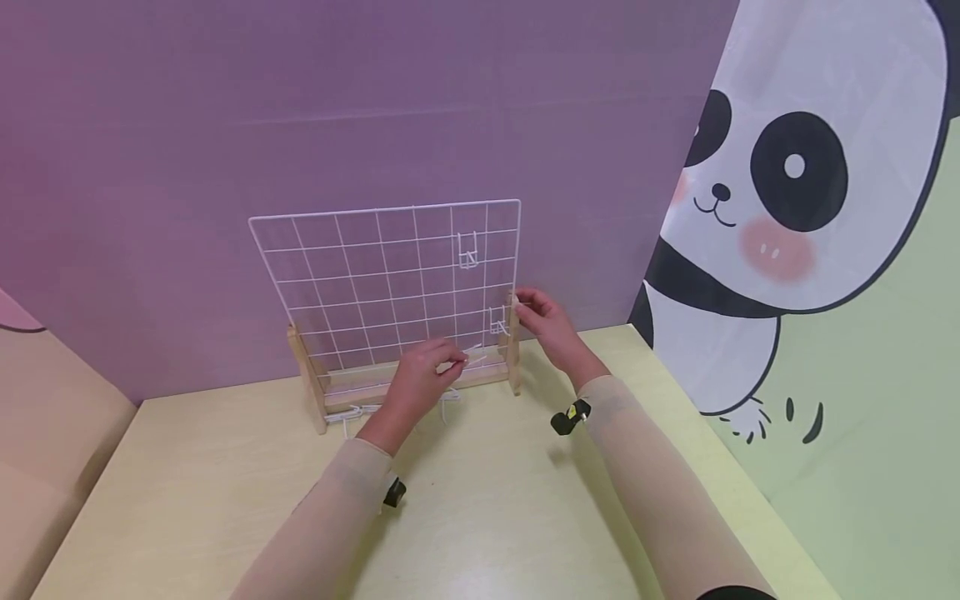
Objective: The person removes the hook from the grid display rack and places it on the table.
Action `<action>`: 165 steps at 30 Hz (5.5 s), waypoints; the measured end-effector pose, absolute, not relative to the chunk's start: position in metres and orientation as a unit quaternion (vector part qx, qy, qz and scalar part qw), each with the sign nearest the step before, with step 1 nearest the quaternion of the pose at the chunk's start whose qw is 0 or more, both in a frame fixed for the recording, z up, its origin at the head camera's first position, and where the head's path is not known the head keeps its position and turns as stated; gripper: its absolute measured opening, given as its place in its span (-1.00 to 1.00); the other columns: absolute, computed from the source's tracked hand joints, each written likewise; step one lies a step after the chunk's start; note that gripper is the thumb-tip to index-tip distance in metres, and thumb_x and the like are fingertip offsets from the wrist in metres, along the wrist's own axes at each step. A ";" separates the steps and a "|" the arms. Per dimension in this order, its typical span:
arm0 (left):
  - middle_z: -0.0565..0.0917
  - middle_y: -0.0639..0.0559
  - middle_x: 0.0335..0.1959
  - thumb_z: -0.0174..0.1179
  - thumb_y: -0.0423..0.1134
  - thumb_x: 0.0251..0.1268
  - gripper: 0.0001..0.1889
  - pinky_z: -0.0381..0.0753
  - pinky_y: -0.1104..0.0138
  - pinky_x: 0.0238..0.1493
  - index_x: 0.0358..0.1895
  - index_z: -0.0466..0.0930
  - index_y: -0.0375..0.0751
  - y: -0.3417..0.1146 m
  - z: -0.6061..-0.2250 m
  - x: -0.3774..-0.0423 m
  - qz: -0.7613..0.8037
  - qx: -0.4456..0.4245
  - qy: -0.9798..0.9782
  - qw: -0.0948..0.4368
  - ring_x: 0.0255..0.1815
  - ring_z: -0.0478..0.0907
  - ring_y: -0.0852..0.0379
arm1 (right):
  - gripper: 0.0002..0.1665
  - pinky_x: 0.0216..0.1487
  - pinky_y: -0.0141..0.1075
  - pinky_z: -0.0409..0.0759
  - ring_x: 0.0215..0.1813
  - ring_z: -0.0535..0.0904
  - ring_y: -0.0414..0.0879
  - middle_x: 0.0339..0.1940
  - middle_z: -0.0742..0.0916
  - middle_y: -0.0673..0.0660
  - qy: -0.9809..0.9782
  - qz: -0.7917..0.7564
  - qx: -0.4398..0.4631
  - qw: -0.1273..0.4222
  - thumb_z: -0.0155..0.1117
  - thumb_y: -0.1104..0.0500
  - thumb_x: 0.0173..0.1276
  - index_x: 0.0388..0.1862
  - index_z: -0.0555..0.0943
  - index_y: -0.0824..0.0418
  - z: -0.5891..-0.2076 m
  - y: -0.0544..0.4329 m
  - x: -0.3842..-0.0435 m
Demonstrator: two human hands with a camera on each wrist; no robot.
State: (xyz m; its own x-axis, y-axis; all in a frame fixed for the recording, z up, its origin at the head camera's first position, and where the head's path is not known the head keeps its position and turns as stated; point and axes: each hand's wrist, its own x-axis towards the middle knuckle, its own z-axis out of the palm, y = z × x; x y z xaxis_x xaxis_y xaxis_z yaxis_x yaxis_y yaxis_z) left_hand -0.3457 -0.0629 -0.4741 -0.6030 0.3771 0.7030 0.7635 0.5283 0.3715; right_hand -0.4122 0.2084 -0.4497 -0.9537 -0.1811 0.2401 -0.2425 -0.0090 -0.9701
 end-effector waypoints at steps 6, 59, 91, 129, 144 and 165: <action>0.81 -0.02 -0.21 0.52 -0.49 0.35 -0.90 0.81 0.09 0.02 -0.17 0.86 -0.25 -0.062 -0.480 -0.349 -0.333 -0.347 -0.832 0.277 -0.12 0.76 -0.05 | -0.59 0.61 -0.01 0.48 0.34 0.62 -0.01 0.21 0.72 0.10 -0.705 0.693 0.147 0.020 0.24 0.17 0.76 0.44 0.58 0.29 -0.449 0.209 -0.414; 0.73 0.08 -0.25 0.47 -0.46 0.39 -0.86 0.77 0.22 -0.04 -0.28 0.78 -0.14 -0.050 -0.506 -0.354 -0.255 -0.335 -0.901 0.107 -0.20 0.65 0.13 | -0.58 0.62 0.01 0.47 0.34 0.63 -0.01 0.23 0.73 0.12 -0.708 0.692 0.143 0.020 0.23 0.18 0.76 0.46 0.57 0.30 -0.450 0.208 -0.411; 0.77 0.14 -0.26 0.54 -0.30 0.38 -0.95 0.76 0.28 -0.04 -0.20 0.87 -0.17 -0.051 -0.508 -0.353 -0.256 -0.356 -0.896 0.065 -0.22 0.70 0.18 | -0.60 0.60 -0.01 0.49 0.31 0.63 -0.05 0.19 0.73 0.07 -0.706 0.694 0.138 0.017 0.22 0.20 0.77 0.45 0.57 0.31 -0.448 0.207 -0.411; 0.78 0.06 -0.15 0.56 -0.35 0.37 -0.88 0.77 0.25 0.06 -0.10 0.87 -0.25 -0.052 -0.506 -0.352 -0.248 -0.382 -0.890 0.041 -0.09 0.76 0.07 | -0.59 0.60 -0.01 0.49 0.30 0.63 -0.07 0.19 0.73 0.09 -0.700 0.697 0.155 0.025 0.23 0.23 0.75 0.45 0.55 0.35 -0.452 0.208 -0.413; 0.76 0.09 -0.15 0.54 -0.27 0.43 -0.87 0.77 0.15 0.09 -0.06 0.85 -0.18 -0.056 -0.492 -0.350 -0.280 -0.335 -0.898 0.052 -0.06 0.73 0.06 | -0.61 0.59 0.01 0.50 0.21 0.67 -0.12 0.10 0.75 0.03 -0.693 0.703 0.156 0.034 0.21 0.26 0.75 0.42 0.56 0.40 -0.451 0.206 -0.412; 0.75 -0.23 -0.01 0.48 -0.37 0.42 -0.75 0.67 -0.04 0.25 0.05 0.73 -0.39 -0.041 -0.393 -0.351 -0.450 -0.269 -0.797 0.300 0.11 0.69 -0.22 | -0.57 0.60 0.00 0.49 0.27 0.64 -0.08 0.18 0.74 0.09 -0.706 0.691 0.152 0.027 0.23 0.20 0.75 0.45 0.56 0.37 -0.451 0.208 -0.412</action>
State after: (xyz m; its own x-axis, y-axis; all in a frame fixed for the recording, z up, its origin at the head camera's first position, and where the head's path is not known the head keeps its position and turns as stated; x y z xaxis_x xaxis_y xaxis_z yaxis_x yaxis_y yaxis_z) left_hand -0.3510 -0.0406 -0.3926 -0.6748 0.1583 0.7208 0.6992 0.4497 0.5558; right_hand -0.4124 0.2076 -0.4508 -0.9525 -0.1764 0.2481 -0.2519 -0.0011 -0.9678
